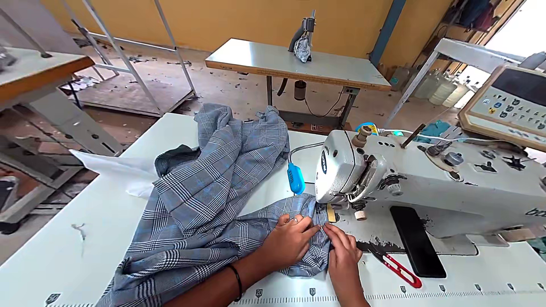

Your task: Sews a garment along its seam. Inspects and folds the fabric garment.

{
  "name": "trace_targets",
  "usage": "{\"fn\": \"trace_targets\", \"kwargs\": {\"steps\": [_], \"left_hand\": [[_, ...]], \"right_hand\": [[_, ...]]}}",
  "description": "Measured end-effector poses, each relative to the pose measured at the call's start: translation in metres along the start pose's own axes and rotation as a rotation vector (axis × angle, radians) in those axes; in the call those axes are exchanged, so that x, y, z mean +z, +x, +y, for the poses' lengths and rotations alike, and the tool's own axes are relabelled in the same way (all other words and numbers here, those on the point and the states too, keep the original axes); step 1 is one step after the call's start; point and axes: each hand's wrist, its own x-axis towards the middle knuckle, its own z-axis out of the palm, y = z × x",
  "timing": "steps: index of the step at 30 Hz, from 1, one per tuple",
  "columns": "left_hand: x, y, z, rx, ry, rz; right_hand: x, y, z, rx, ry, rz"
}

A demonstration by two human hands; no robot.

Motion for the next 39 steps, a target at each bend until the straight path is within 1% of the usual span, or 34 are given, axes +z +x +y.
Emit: {"fn": "trace_targets", "kwargs": {"steps": [2,5,11,14,16,17,18,19,21,22,23,24,25,26,28,30,31,32,33,36,37,38,39], "left_hand": [[-0.001,0.000,0.000,0.003,-0.014,-0.015],[-0.002,-0.003,-0.002,0.041,-0.005,0.011],[-0.002,0.000,-0.009,0.079,0.016,0.020],[0.003,0.003,-0.021,0.139,0.066,0.053],[0.005,0.006,-0.028,0.230,0.090,0.109],[0.004,0.007,-0.025,0.253,0.068,0.123],[-0.001,0.007,-0.017,0.223,0.005,0.104],[-0.008,0.006,-0.004,0.131,-0.082,0.050],[-0.025,0.007,0.024,-0.183,-0.217,-0.141],[-0.033,0.010,0.034,-0.338,-0.254,-0.247],[-0.040,0.014,0.042,-0.471,-0.279,-0.341],[-0.044,0.018,0.047,-0.563,-0.289,-0.412],[-0.044,0.019,0.051,-0.598,-0.279,-0.434],[-0.041,0.019,0.054,-0.588,-0.265,-0.420],[-0.031,0.013,0.059,-0.492,-0.277,-0.306],[-0.019,0.006,0.063,-0.391,-0.332,-0.143],[-0.013,0.004,0.064,-0.376,-0.380,-0.076],[-0.009,0.002,0.065,-0.405,-0.459,-0.033],[-0.008,0.003,0.065,-0.482,-0.574,-0.012],[-0.020,0.015,0.064,-0.845,-1.009,-0.094],[-0.024,0.019,0.063,-0.924,-1.098,-0.135],[-0.027,0.022,0.063,-0.954,-1.132,-0.196],[-0.028,0.025,0.061,-0.930,-1.103,-0.268]], "right_hand": [[0.001,0.000,-0.004,-0.014,-0.092,-0.020],[-0.003,0.002,-0.008,-0.045,-0.158,-0.040],[-0.005,0.007,-0.022,-0.028,-0.304,-0.094],[0.000,0.013,-0.022,-0.032,-0.321,-0.112],[0.005,0.016,-0.017,-0.035,-0.280,-0.091],[0.006,0.016,-0.014,-0.027,-0.232,-0.079],[0.006,0.016,-0.009,-0.009,-0.156,-0.071],[0.004,0.015,-0.006,0.025,-0.046,-0.076],[-0.005,0.014,0.001,0.108,0.213,-0.064],[-0.007,0.013,0.005,0.139,0.301,-0.022],[-0.008,0.012,0.006,0.193,0.382,0.017],[-0.011,0.012,0.005,0.256,0.435,0.039],[-0.014,0.012,0.003,0.303,0.455,0.049],[-0.016,0.013,0.000,0.328,0.454,0.053],[-0.021,0.015,-0.005,0.334,0.425,0.050],[-0.023,0.018,-0.012,0.332,0.396,0.034],[-0.024,0.019,-0.015,0.330,0.383,0.019],[-0.025,0.020,-0.017,0.332,0.374,0.000],[-0.025,0.021,-0.019,0.342,0.375,-0.026],[-0.025,0.023,-0.021,0.378,0.368,-0.083],[-0.025,0.024,-0.022,0.385,0.363,-0.093],[-0.025,0.023,-0.022,0.391,0.359,-0.100],[-0.025,0.023,-0.021,0.395,0.358,-0.101]]}}
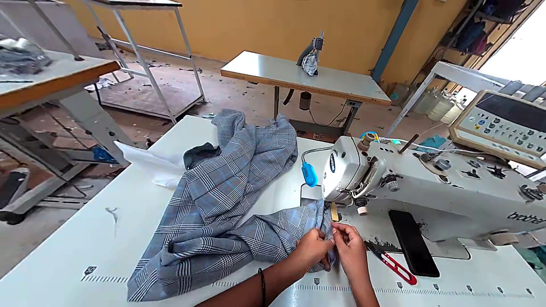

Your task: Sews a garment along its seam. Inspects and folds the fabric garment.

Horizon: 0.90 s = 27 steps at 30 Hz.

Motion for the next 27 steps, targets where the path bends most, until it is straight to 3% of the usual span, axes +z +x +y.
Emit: {"fn": "trace_targets", "kwargs": {"steps": [3,7,13,17,22,27], "left_hand": [[-0.001,-0.001,0.002,0.127,0.343,-0.067],[0.018,-0.016,-0.014,0.441,0.712,0.038],[0.030,-0.010,-0.034,0.756,0.959,0.116],[0.010,-0.004,-0.034,1.064,0.947,0.182],[-0.039,0.000,-0.019,0.861,1.061,0.095],[-0.045,0.005,-0.018,0.669,1.185,0.031]], "right_hand": [[-0.002,0.001,0.000,0.006,0.004,0.001],[-0.004,0.003,-0.005,-0.020,-0.076,-0.025],[-0.010,0.011,-0.020,0.081,-0.307,-0.169],[-0.006,0.011,-0.024,0.033,-0.362,-0.135],[0.005,-0.001,-0.017,-0.080,-0.383,-0.179],[0.019,-0.012,-0.020,-0.060,-0.448,-0.257]]}}
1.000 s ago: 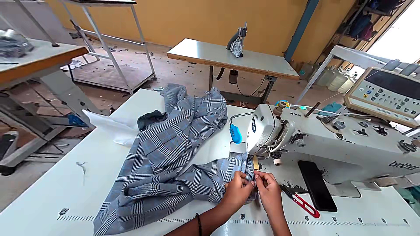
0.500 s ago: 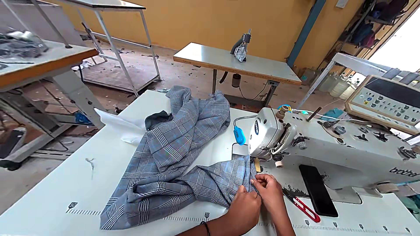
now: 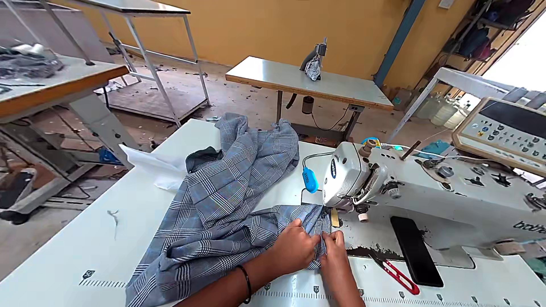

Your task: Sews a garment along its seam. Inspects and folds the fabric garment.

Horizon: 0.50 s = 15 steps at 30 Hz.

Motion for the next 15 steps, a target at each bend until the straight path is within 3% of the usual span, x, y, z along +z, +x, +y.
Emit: {"fn": "trace_targets", "kwargs": {"steps": [3,9,15], "left_hand": [[0.003,0.003,0.003,-0.012,-0.026,-0.007],[0.017,-0.001,0.003,0.033,-0.018,0.159],[0.010,0.009,0.002,-0.027,-0.018,0.061]], "right_hand": [[0.002,-0.003,0.005,-0.058,-0.018,0.015],[0.005,-0.010,0.011,-0.146,-0.048,0.080],[0.004,0.002,0.012,-0.134,-0.094,0.075]]}}
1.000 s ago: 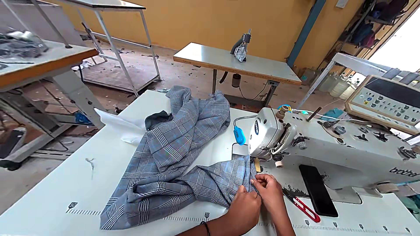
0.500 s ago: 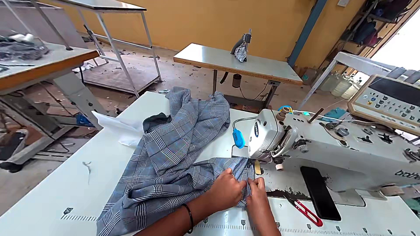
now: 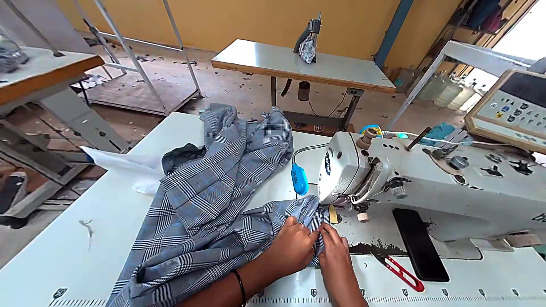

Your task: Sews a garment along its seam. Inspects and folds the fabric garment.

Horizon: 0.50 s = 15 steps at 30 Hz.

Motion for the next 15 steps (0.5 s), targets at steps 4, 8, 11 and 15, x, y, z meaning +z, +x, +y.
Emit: {"fn": "trace_targets", "kwargs": {"steps": [4,8,11,15], "left_hand": [[-0.004,0.005,-0.001,-0.020,0.004,-0.022],[0.000,0.006,-0.005,-0.017,0.009,-0.012],[0.006,0.003,-0.017,-0.007,-0.001,0.206],[-0.005,-0.020,-0.020,-0.286,0.091,0.432]], "right_hand": [[-0.004,0.007,0.000,0.013,0.010,-0.046],[-0.007,0.013,-0.003,0.067,-0.034,-0.130],[-0.007,0.018,-0.001,0.075,-0.023,-0.153],[-0.003,0.008,0.011,0.039,0.051,-0.031]]}}
